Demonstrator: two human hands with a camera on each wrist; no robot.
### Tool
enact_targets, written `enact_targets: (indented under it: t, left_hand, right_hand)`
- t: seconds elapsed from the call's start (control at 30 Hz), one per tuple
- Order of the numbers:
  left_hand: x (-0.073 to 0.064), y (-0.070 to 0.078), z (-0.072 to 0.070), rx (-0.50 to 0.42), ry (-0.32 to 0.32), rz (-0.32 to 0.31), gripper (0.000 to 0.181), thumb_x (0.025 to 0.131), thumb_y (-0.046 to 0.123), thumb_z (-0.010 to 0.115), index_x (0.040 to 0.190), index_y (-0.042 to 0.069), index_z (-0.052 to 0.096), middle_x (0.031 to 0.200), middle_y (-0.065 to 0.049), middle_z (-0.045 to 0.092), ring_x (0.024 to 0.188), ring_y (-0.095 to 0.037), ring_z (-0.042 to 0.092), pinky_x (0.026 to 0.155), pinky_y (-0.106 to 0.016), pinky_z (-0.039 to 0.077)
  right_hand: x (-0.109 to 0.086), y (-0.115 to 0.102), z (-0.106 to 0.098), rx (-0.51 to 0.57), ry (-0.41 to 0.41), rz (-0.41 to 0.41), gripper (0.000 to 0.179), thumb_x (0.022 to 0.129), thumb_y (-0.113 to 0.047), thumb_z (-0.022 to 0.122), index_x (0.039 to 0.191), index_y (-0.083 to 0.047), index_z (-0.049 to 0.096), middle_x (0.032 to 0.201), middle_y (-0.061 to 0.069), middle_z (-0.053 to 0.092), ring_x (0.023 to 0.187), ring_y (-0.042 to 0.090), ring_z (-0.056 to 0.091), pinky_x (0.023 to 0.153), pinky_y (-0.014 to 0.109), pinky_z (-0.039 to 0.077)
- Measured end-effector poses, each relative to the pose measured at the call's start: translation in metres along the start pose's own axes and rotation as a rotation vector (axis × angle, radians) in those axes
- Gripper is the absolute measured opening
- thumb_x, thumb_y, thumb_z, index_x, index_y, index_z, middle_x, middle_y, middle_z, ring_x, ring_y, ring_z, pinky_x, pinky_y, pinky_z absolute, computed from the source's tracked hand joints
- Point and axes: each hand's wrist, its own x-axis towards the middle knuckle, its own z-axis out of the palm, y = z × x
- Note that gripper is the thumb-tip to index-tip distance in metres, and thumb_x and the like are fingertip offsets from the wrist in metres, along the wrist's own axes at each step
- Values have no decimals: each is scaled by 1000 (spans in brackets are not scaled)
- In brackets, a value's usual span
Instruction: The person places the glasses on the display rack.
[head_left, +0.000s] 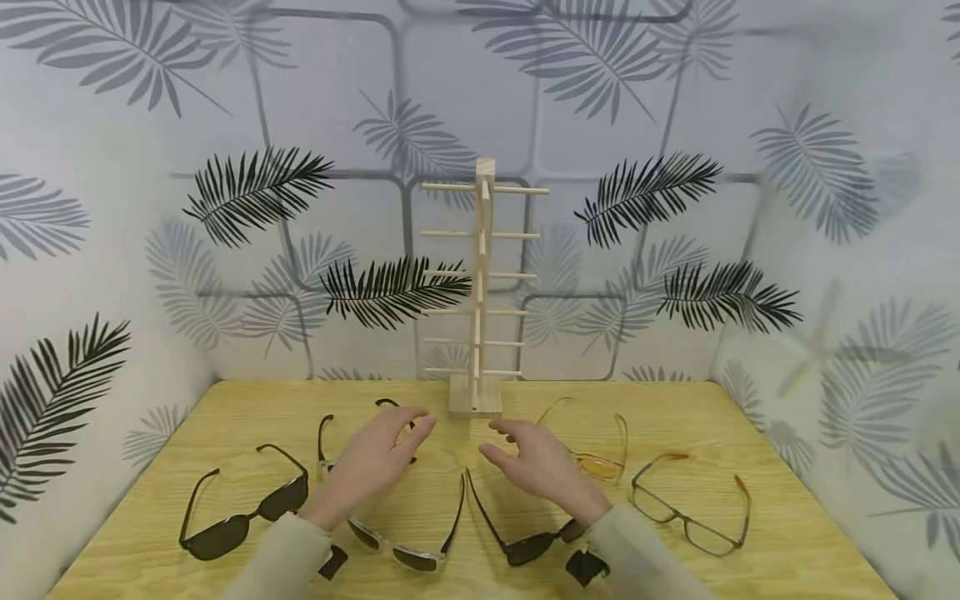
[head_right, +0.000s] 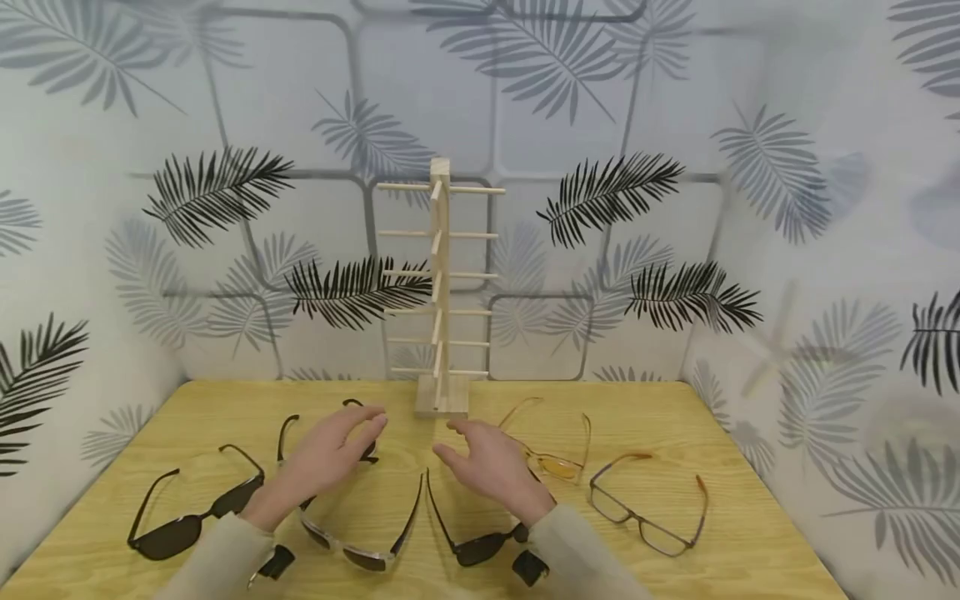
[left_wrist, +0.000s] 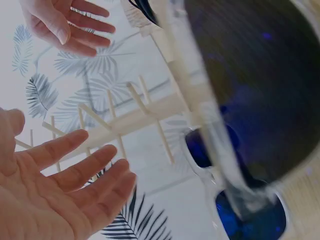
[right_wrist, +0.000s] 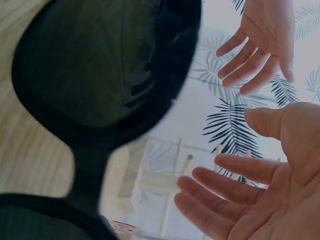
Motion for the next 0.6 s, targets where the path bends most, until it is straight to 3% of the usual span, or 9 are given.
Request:
enact_targets:
  t: [0.23,0.47,0.6]
  left_hand:
    - [-6,-19,-8,-198,1,35,53,104,52,37,135,16,59,130,-6,64,122,-27,59,102,-53,47]
    - [-12,-39,-17,-288,-54,-26,43,103,49,43,118,16,67,114,-10,67,104,-26,64,82,-36,55]
    - [-17,-51,-24,-336,-110,-60,41,102,44,50,119,11,67,106,-11,67,95,-26,63,73,-34,53]
  right_hand:
    - [-2,8,4,205,-17,22,38,98,-36,60,124,-10,67,112,10,71,91,23,69,70,35,58]
    - [-5,13,7,505,-136,79,31,97,-31,63,116,-8,70,87,19,72,67,38,65,46,44,52]
    - [-9,14,9,574,-207,130,33,96,-31,64,117,-7,70,77,14,70,55,24,61,40,29,44]
